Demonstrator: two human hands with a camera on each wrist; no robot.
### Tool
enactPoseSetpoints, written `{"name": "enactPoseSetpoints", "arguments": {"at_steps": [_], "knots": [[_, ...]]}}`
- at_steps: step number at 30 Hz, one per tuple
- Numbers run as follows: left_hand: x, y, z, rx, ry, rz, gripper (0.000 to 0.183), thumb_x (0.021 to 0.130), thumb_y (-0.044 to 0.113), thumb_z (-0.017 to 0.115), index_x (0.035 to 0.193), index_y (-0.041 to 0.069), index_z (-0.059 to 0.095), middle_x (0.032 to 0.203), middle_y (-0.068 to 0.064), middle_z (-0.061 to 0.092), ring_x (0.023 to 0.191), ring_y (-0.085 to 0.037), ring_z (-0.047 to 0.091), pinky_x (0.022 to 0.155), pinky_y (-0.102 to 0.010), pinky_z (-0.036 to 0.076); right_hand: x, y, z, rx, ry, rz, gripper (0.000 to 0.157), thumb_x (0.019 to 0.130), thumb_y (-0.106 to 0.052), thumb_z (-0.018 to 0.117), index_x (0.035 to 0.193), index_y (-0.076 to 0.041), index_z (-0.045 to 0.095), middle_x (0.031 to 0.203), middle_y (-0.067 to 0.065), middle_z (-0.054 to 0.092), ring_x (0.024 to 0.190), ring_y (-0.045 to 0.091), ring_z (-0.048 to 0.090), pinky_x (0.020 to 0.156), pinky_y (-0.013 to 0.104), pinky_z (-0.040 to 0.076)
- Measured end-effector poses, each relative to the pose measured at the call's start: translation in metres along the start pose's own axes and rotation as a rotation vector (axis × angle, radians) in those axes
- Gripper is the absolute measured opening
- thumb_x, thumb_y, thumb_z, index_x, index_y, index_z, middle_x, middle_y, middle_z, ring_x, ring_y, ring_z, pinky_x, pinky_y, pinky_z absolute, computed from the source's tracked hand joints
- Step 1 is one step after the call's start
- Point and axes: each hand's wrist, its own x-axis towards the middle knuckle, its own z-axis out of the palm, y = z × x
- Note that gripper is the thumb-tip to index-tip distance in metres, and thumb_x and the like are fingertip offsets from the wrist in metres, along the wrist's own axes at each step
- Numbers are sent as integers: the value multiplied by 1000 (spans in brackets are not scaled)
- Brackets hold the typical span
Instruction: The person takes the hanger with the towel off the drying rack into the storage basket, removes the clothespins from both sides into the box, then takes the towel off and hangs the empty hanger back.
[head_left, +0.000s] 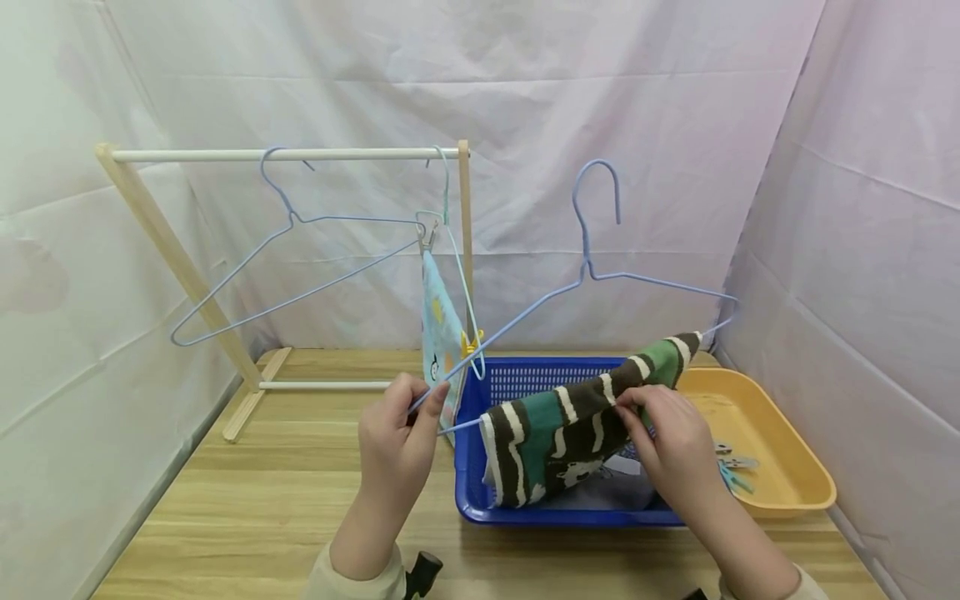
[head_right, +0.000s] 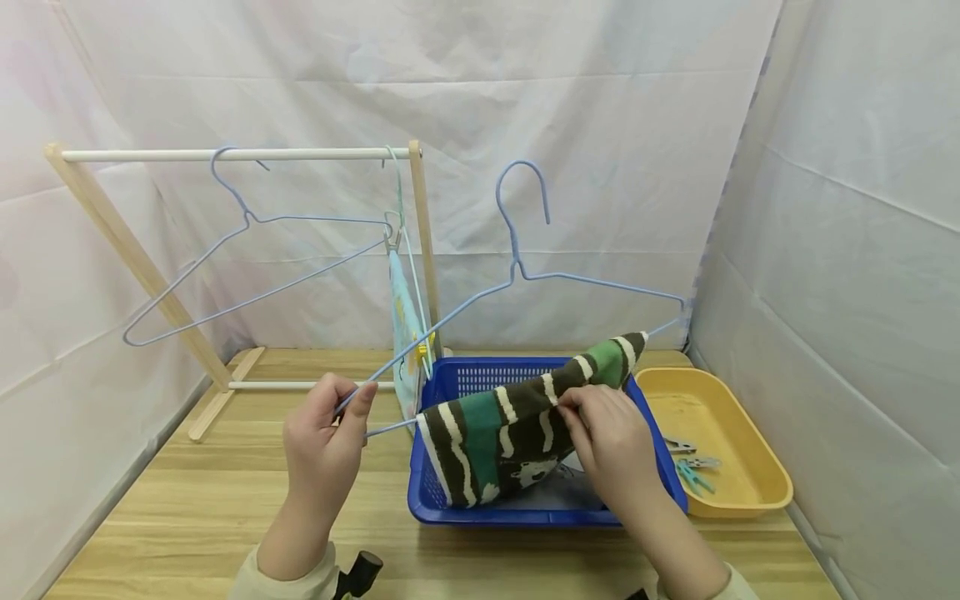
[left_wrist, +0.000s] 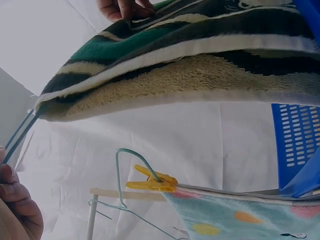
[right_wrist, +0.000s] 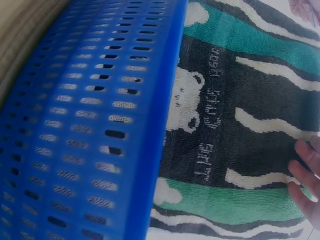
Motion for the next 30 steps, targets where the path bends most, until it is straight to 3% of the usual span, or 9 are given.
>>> {"name": "enactPoseSetpoints", "arguments": {"at_steps": [10,17,24,30], "knots": [[1,-3,-6,42,52,-74,42,99,34,57,71,3,51,55,0,38,49,-6,30,43,-20,24,-6,13,5,1,-54,18,42,104,-38,46,93,-2,63,84,6,66,72,21,58,65,30,42],[2,-5,-11,55,55,-109,40,99,32,57,73,3,53,55,0,39,48,-6,30,41,-20,25,-11,20,9,14,-74,33,30,102,-31,53,94,-3,63,84,4,65,74,21,60,67,31,43],[0,-6,-15,77,67,-171,27,91,4,67,71,4,50,55,2,35,47,-5,28,40,-20,22,-14,25,12,15,-69,32,18,98,-21,60,93,-5,63,83,2,64,73,20,59,67,29,42],[-1,-8,-18,93,71,-235,27,86,-6,68,70,3,49,55,4,35,46,-5,29,40,-20,22,-19,29,13,-7,-63,38,35,103,-34,49,92,-5,63,81,2,63,70,19,58,64,30,41]]}}
